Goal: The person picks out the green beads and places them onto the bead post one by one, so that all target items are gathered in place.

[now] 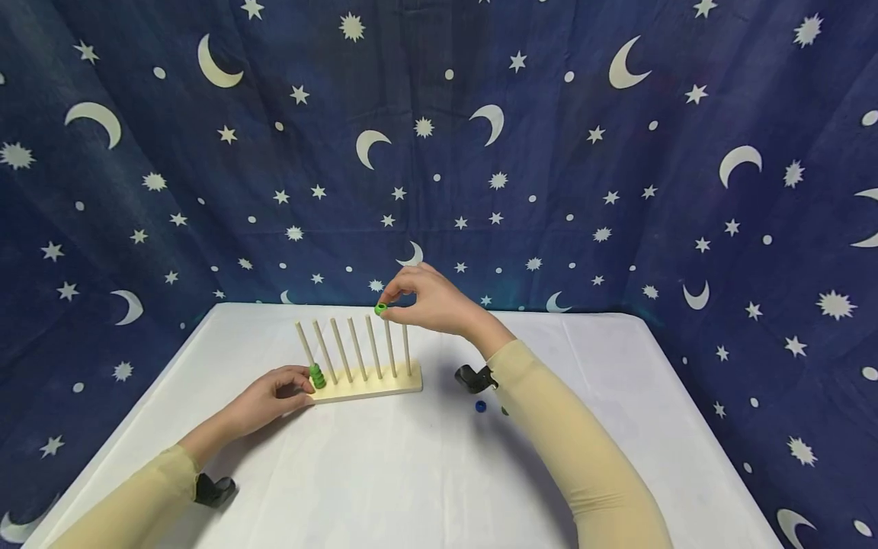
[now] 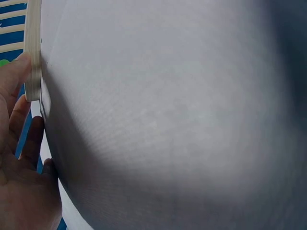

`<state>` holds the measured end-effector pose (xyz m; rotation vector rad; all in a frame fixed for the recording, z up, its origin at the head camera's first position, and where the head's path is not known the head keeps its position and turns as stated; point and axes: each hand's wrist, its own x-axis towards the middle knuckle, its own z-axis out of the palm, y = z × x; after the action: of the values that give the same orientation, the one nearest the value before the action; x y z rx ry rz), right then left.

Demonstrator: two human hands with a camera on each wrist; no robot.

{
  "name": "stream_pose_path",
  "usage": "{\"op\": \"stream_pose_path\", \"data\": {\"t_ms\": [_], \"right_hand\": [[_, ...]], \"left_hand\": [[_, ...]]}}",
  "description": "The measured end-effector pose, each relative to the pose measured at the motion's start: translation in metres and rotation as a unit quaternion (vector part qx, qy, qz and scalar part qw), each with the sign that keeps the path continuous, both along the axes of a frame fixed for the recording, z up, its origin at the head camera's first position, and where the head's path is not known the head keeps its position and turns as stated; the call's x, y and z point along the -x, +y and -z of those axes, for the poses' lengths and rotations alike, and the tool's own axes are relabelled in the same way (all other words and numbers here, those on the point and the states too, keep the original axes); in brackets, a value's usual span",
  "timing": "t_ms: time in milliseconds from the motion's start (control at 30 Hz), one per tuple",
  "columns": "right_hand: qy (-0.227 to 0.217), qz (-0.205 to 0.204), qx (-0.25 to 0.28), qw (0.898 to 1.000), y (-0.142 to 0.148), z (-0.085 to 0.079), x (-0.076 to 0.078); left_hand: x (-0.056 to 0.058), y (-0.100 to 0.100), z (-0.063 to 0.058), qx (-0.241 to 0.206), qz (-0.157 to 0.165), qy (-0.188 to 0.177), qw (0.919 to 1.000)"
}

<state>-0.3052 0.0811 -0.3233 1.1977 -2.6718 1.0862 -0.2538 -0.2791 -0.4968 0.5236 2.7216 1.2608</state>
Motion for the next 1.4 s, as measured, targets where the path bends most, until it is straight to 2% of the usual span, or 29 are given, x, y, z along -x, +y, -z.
{"op": "stream_pose_path", "data": {"t_ms": [300,467,900,1400], "right_hand": [[0.025,-0.025,-0.029,0.999,-0.028,-0.012,0.009],[0.032,-0.036,-0.036,0.998,-0.045,-0.013,0.013],[0.034,-0.050,-0.070,0.996,-0.083,-0.012,0.015],[0.016,-0.071,-0.082,0.994,-0.109,-0.008,0.018]], "left_hand": [[0.005,-0.001,-0.008,0.007,-0.004,0.001,1.0000],[0.007,-0.001,-0.010,0.009,-0.003,0.005,0.9999],[0.005,-0.002,-0.008,0.009,-0.004,-0.004,0.9999],[0.004,-0.001,-0.004,0.006,0.002,-0.012,0.9999]]}}
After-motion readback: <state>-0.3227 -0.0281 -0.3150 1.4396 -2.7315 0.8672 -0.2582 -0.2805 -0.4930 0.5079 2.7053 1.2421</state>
